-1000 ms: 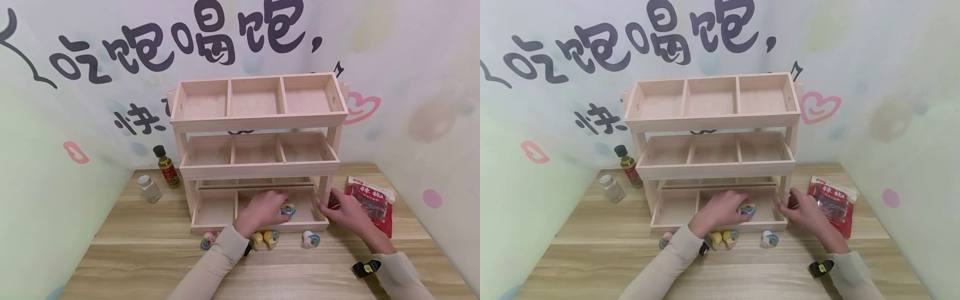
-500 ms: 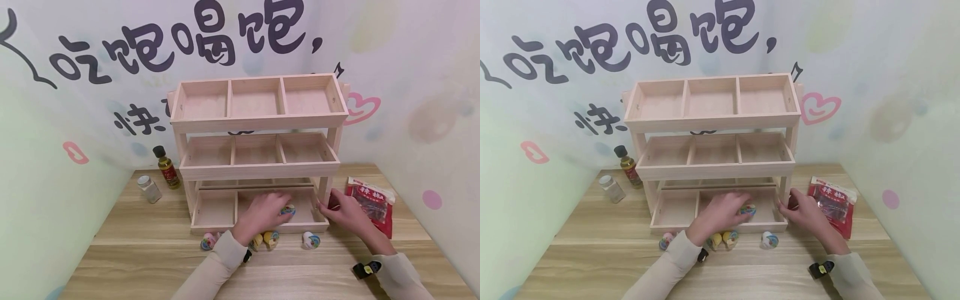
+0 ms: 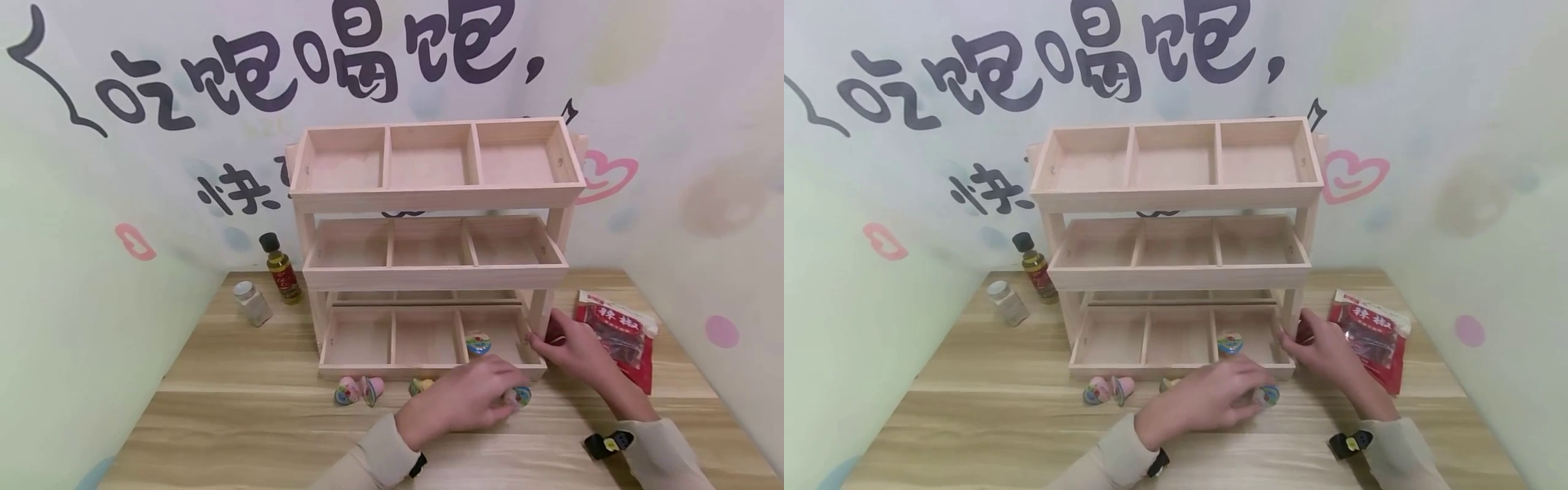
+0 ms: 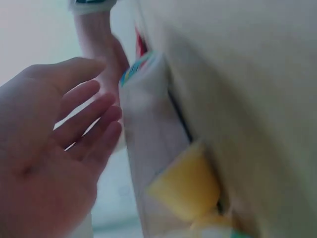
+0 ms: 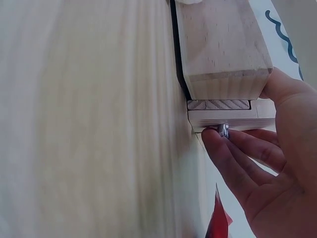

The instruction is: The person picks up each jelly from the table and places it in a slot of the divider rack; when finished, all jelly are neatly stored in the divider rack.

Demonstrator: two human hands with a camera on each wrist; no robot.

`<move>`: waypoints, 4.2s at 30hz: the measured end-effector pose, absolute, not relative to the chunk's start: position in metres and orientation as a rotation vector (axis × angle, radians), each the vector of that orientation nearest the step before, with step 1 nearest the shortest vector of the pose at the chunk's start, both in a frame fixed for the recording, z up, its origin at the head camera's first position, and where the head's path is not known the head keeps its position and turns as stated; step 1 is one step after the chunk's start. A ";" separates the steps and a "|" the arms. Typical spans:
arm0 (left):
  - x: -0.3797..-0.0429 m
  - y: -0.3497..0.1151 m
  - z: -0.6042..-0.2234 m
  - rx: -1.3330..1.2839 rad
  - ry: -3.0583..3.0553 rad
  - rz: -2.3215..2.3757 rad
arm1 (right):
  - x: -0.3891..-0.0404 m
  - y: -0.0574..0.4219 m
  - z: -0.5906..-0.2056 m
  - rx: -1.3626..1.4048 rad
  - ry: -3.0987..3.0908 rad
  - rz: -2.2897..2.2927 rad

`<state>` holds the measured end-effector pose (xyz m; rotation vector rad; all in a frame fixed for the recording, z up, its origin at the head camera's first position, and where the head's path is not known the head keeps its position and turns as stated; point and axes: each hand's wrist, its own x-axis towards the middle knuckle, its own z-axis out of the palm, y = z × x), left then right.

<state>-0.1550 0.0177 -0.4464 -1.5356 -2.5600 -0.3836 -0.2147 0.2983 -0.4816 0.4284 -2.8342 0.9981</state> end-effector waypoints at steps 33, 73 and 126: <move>-0.150 0.025 -0.458 -1.490 -2.638 -0.294 | -0.215 0.301 -0.484 0.404 -2.844 1.005; -0.199 0.011 -0.421 -1.464 -2.614 -0.822 | -0.215 0.300 -0.485 0.437 -2.818 1.052; -0.247 0.037 -0.444 -1.351 -2.920 -0.563 | -0.215 0.300 -0.483 0.435 -2.808 1.053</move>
